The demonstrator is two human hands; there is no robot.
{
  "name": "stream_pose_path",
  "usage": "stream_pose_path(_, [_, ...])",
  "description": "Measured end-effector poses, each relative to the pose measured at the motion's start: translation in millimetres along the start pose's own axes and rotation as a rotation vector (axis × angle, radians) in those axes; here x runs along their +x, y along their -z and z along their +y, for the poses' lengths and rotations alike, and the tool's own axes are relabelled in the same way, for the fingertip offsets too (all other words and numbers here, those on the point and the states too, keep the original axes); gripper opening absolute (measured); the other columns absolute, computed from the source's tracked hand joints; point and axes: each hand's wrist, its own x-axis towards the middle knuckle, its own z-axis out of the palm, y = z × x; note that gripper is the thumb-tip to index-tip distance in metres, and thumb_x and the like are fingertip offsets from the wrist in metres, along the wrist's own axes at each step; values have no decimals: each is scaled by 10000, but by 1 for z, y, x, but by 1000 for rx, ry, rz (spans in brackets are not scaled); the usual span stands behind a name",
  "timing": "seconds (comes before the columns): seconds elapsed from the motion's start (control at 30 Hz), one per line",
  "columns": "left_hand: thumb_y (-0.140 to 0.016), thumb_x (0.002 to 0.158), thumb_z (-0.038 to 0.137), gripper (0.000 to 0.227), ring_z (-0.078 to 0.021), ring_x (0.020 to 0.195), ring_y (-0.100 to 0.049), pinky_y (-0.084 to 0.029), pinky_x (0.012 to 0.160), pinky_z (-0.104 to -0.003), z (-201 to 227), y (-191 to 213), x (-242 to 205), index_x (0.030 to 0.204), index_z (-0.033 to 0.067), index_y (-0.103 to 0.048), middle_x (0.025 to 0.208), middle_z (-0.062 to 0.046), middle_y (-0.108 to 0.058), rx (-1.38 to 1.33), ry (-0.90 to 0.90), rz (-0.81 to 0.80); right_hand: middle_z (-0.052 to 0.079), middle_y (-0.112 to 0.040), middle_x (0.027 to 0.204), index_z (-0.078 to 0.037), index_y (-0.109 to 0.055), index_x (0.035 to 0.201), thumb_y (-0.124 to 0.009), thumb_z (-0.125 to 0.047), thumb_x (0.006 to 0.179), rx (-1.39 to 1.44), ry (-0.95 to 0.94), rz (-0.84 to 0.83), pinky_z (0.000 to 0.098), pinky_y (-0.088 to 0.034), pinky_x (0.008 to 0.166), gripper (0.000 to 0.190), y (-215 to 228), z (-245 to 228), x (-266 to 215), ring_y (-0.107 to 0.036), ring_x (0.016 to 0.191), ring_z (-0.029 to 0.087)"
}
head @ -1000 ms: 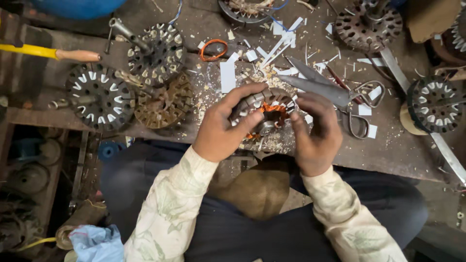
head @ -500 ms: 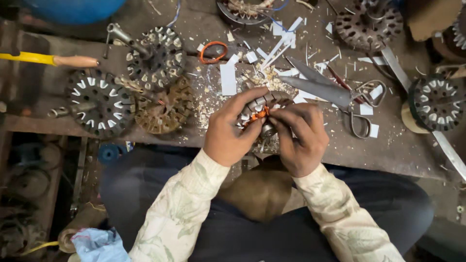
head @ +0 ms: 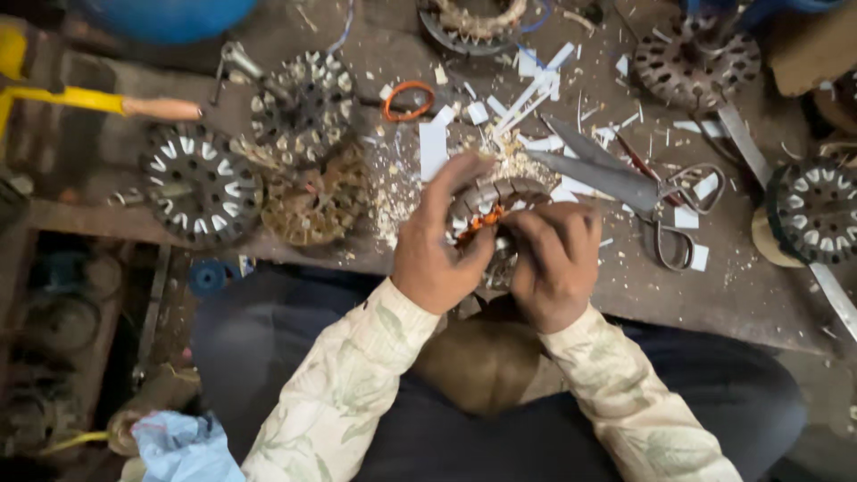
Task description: The person sits on the floor and assembles a motor stator by hand. They insert small white rectangular insulating pieces into the slots of a laminated metal core, then wrap copper wire around the core to secure the pieces. The person uses a pair of scissors to trim the wire and a small metal ring to assist in the assembly process.
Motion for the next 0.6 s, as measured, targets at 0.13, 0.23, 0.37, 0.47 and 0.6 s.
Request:
stream_pose_path(0.13, [-727,946,8,359,-353,1293,-632,-539,1102,-415,-3,-11,-8,1260,40,-557,1492,-216,-546,297,-236,140,116,-625,1098,-71,-701,1149,-655,145,821,-15,-11,13,459,-475,935,395,-1,0,0,-603,1054,341])
stream_pose_path(0.23, [-709,973,22,228,-427,1335,-602,-515,1095,-477,4,-8,-22,1186,47,-630,1479,-244,-542,636,-317,130,126,-625,1121,-75,-711,1188,-611,150,780,-20,-31,-21,462,-476,945,477,3,-1,-10,-606,1062,344])
stream_pose_path(0.37, [-642,1009,55,196,-455,1349,-574,-502,1100,-506,13,-7,-22,1203,26,-652,1480,-251,-520,784,-347,150,133,-620,1122,-61,-698,1226,-591,140,736,-29,30,-26,465,-468,954,540,0,-1,-12,-612,1068,347])
stream_pose_path(0.47, [-631,1024,42,191,-440,1355,-587,-515,1110,-491,13,-6,-23,1211,18,-661,1481,-241,-539,727,-300,145,136,-618,1134,-58,-694,1251,-577,143,725,-32,44,-36,461,-465,988,575,-1,-2,-13,-612,1086,349])
stream_pose_path(0.6, [-617,1031,13,167,-418,1365,-606,-544,1109,-484,10,-5,-23,1193,17,-656,1466,-182,-589,694,-291,157,134,-629,1142,-60,-695,1260,-571,139,681,-18,35,-54,460,-462,1006,625,0,-7,-12,-612,1098,344])
